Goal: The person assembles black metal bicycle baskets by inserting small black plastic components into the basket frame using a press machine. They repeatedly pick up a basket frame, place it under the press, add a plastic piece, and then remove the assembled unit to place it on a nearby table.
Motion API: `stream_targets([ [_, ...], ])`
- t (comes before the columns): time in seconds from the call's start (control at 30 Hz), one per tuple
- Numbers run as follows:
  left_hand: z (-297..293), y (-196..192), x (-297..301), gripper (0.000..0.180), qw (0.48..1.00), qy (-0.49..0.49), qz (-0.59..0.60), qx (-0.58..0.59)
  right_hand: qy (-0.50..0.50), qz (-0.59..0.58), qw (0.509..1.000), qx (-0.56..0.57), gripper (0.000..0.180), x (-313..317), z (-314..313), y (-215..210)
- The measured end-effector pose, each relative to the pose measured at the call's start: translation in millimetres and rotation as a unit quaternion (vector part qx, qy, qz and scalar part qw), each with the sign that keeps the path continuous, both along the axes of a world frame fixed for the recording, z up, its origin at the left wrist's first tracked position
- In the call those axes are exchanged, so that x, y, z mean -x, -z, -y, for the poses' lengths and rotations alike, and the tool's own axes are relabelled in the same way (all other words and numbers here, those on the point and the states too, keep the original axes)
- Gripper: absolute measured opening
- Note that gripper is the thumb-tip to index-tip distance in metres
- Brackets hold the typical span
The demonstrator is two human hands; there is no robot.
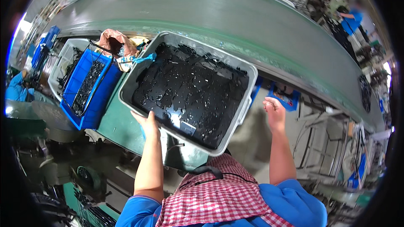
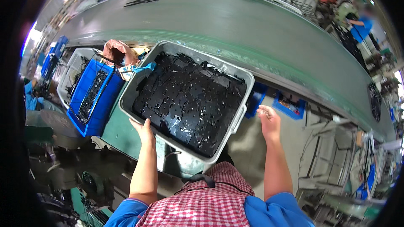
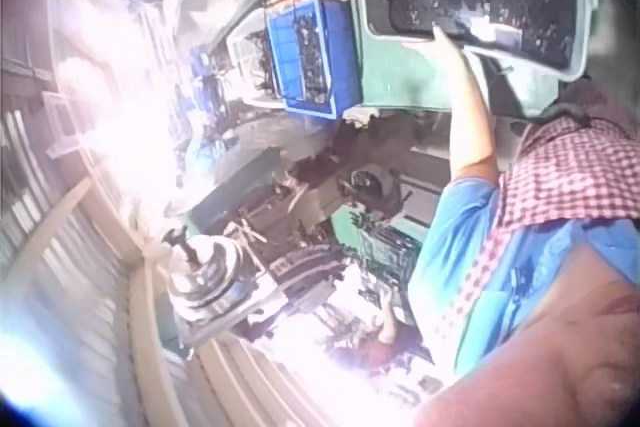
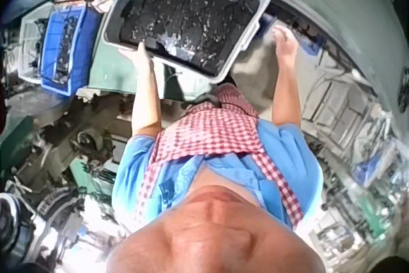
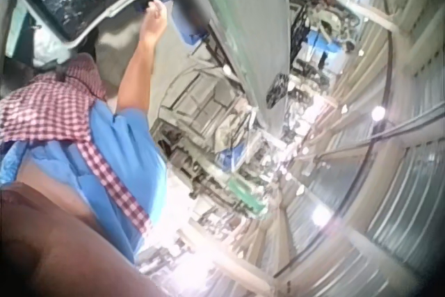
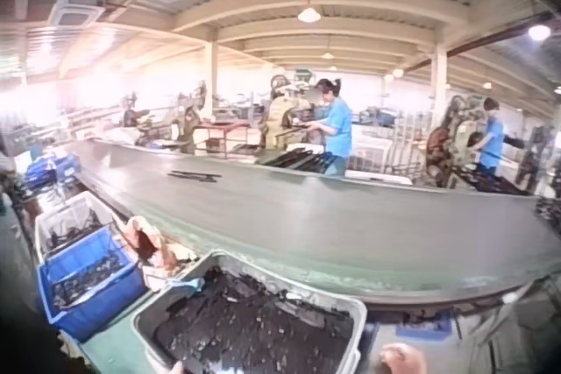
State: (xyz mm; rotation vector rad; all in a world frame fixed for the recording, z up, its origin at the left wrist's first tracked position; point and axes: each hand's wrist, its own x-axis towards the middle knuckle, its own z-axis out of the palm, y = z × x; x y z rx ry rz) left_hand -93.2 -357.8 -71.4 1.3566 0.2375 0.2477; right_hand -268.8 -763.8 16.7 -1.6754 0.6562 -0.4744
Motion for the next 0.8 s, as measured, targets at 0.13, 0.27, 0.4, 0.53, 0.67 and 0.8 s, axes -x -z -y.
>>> stream_targets([
  [0.13,-6,-2,4,0.073,0.993,-0.039,-0.095,-0.062,-0.067,0.004,0.995,0.071,0.019,-75,56,8],
  [0.27,30,-43,24,0.06,0.97,-0.052,-0.236,0.017,-0.163,-0.026,0.953,0.252,0.02,-153,78,-5],
  [0.4,32,-13,41,0.052,0.957,-0.091,-0.275,-0.007,-0.31,-0.146,0.854,0.392,0.034,-233,67,-38],
  [0.53,42,-29,38,0.052,0.941,-0.101,-0.317,-0.064,-0.41,-0.281,0.729,0.471,0.04,-294,40,-45],
  [0.67,53,-44,38,0.049,0.94,-0.127,-0.306,-0.081,-0.45,-0.272,0.682,0.507,0.044,-322,20,-7],
  [0.8,41,-16,40,0.047,0.948,-0.11,-0.274,-0.119,-0.444,-0.233,0.734,0.458,0.042,-326,25,8],
])
